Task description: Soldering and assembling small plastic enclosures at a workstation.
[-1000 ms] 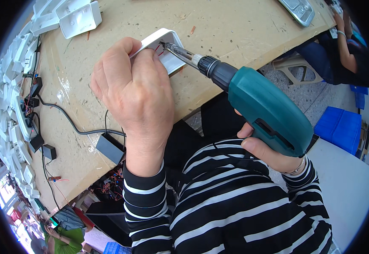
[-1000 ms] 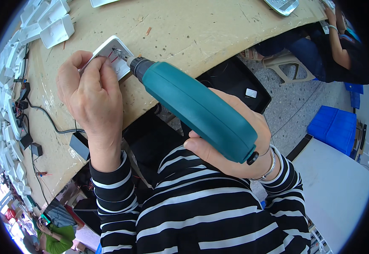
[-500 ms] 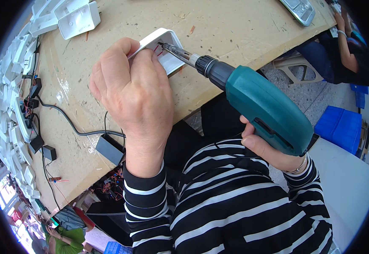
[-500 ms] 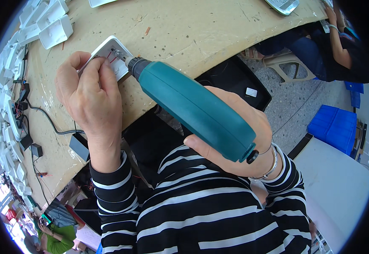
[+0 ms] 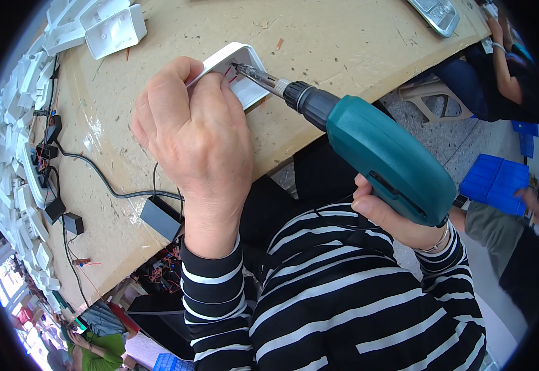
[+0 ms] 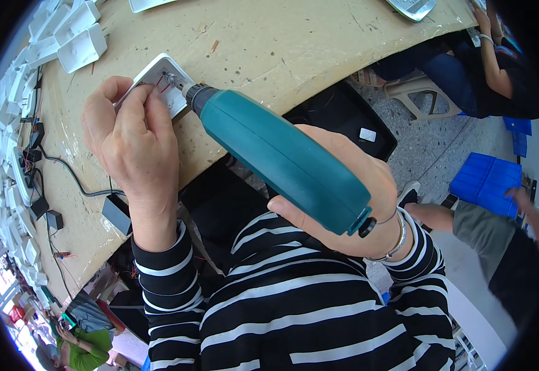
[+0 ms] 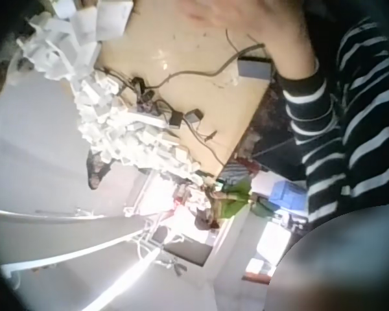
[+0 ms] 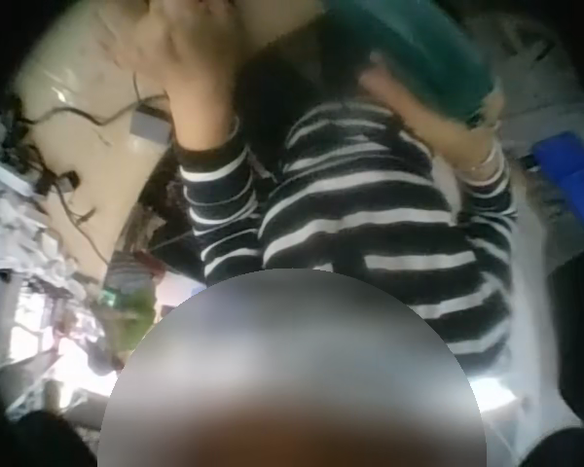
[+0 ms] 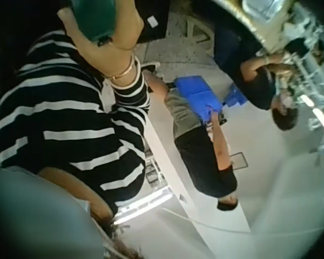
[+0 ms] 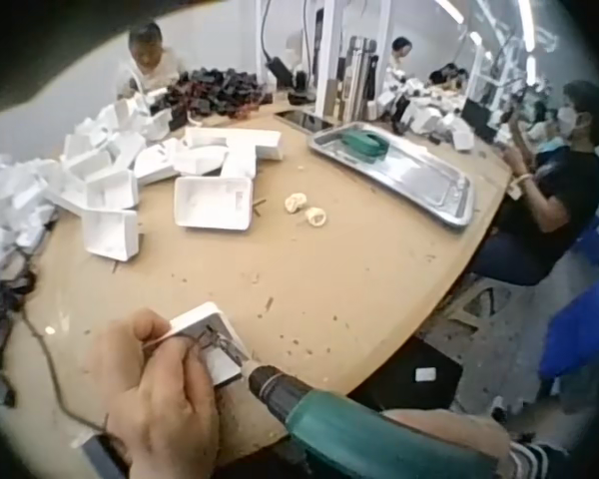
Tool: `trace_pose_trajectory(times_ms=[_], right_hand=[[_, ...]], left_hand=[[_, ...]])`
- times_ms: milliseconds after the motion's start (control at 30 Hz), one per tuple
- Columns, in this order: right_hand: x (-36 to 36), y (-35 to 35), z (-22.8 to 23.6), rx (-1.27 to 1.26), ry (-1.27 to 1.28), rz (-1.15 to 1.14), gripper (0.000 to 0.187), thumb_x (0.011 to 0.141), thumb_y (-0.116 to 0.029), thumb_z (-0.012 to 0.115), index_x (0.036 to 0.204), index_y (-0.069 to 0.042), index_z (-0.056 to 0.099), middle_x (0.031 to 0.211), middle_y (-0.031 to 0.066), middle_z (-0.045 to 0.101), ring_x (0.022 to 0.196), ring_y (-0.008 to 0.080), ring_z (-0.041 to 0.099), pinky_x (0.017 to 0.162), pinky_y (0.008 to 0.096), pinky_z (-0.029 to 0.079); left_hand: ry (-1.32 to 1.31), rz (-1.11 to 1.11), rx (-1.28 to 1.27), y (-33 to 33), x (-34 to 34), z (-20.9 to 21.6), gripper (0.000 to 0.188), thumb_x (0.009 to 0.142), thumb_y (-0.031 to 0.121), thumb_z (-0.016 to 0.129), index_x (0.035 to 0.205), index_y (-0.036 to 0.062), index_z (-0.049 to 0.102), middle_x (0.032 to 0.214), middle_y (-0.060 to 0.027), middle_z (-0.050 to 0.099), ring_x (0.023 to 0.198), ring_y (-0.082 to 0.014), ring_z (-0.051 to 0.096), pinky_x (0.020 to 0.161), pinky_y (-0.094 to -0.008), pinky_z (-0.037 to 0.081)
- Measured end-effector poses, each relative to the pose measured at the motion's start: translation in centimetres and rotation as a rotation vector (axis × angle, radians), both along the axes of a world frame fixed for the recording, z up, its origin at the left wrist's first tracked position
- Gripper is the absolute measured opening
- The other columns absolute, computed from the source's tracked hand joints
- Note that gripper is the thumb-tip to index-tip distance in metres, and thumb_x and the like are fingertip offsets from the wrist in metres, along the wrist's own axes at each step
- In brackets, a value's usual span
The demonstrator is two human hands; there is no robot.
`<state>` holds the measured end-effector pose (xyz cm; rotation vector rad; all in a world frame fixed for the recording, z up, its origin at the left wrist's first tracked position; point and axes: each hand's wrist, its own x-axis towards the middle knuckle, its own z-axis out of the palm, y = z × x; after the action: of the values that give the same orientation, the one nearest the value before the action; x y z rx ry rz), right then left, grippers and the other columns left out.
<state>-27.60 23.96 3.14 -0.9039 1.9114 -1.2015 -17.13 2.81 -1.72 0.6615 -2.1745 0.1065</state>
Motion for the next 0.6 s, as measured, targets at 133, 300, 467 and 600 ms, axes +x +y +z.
trace_pose_trajectory(times_ms=[133,300,467,600], right_hand=[[0.1,0.2,-0.4,-0.019,0.021,0.005,0.056,0.076,-0.011,0.081,0.123,0.005,0.054,0.096,0.0119,0.068,0.077,0.0148,0.068,0.067,0.0241,0.053],[-0.2,0.3,-1.6,-0.093,0.108,0.036,0.057,0.076,-0.012,0.081,0.123,0.005,0.053,0.097,0.0124,0.068,0.079,0.0155,0.068,0.068,0.0241,0.054],[-0.5,0.3,-2.0,-0.189,0.254,0.124,0.059,0.076,-0.012,0.081,0.124,0.005,0.052,0.097,0.0122,0.069,0.080,0.0158,0.069,0.069,0.0246,0.054],[-0.1,0.6,-1.9,-0.153,0.165,0.084,0.059,0.076,-0.012,0.081,0.124,0.005,0.053,0.097,0.0120,0.069,0.079,0.0160,0.069,0.069,0.0247,0.054]], left_hand=[[0.004,0.005,-0.004,0.0,0.0,0.0,0.006,0.070,0.000,0.068,0.074,0.0022,0.065,0.095,-0.0053,0.059,0.088,-0.0225,0.055,0.082,-0.0349,0.039],[-0.005,-0.001,0.002,0.1,0.0,0.1,0.006,0.070,0.001,0.068,0.075,0.0016,0.065,0.096,-0.0060,0.059,0.088,-0.0227,0.055,0.083,-0.0355,0.039],[-0.012,0.009,0.015,0.1,0.0,0.1,0.005,0.071,0.001,0.068,0.075,0.0017,0.065,0.097,-0.0060,0.058,0.089,-0.0227,0.055,0.083,-0.0355,0.039],[-0.015,0.019,0.002,0.0,0.0,0.0,0.005,0.071,0.001,0.068,0.076,0.0021,0.066,0.097,-0.0055,0.058,0.088,-0.0226,0.055,0.083,-0.0354,0.039]])
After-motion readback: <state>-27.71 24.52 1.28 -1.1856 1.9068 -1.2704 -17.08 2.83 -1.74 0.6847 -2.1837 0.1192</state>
